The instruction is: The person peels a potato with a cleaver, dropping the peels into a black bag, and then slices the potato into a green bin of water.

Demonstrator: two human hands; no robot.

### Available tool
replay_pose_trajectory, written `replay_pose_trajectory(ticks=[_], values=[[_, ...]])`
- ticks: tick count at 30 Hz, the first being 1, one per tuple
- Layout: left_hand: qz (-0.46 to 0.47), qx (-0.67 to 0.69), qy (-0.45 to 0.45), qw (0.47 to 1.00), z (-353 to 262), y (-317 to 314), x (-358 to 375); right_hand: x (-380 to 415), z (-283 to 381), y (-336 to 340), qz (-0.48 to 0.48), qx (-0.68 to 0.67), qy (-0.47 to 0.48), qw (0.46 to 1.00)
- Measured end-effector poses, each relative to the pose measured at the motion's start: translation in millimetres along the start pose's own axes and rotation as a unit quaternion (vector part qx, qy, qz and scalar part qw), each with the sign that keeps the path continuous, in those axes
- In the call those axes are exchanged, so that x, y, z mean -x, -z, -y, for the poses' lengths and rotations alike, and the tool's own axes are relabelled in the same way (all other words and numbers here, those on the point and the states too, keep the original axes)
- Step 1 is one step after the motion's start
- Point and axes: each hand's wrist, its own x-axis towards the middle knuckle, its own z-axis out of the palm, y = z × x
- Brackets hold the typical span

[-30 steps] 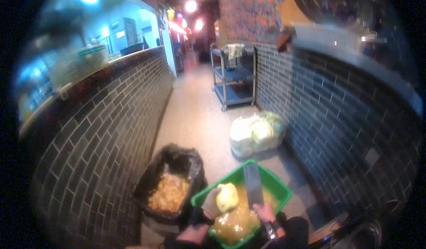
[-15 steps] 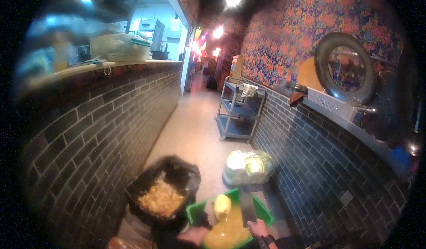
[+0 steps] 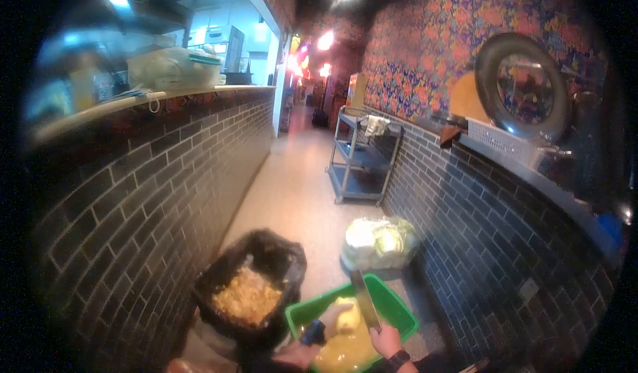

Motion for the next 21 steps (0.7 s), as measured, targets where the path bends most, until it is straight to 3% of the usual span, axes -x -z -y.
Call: replay_pose_trajectory(ticks=[5,7,9,11,13,14,15,17,21], values=[[-0.015,0.002,0.014,1.000,-4.5,8.2,-13.5,-9.9,-11.4,-2.3,0.029,-0.066,-0.032,0.997],[-0.043,-0.029,0.034,0.998,-14.9,5.4,-7.6,-11.9,-9.9,-1.1,0.026,-0.202,0.016,0.979],[0.025,-0.032,0.043,0.998,-4.1,28.9,-28.9,-19.5,-17.2,0.2,0.064,-0.220,-0.014,0.973],[0.008,-0.041,-0.006,0.999,-8.5,24.0,-23.4,-28.1,-36.2,-8.2,0.133,-0.327,-0.055,0.934],[0.009,-0.165,-0.084,0.983,-6.8,31.0,-28.7,-35.5,-40.1,-15.6,0.065,-0.315,-0.036,0.946],[-0.020,-0.195,-0.074,0.978,-14.7,19.1,-19.6,-41.4,-39.2,-14.8,0.051,-0.281,-0.047,0.957],[-0.050,-0.224,-0.061,0.971,-24.9,1.2,-8.7,-47.8,-40.0,-12.7,0.042,-0.246,-0.061,0.967],[-0.052,-0.351,-0.133,0.925,-26.5,-2.7,-11.7,-57.5,-52.3,-13.6,0.054,-0.259,-0.081,0.961],[-0.062,-0.401,-0.094,0.909,-13.5,12.9,-25.5,-60.3,-65.2,-16.2,0.054,-0.300,-0.080,0.949]])
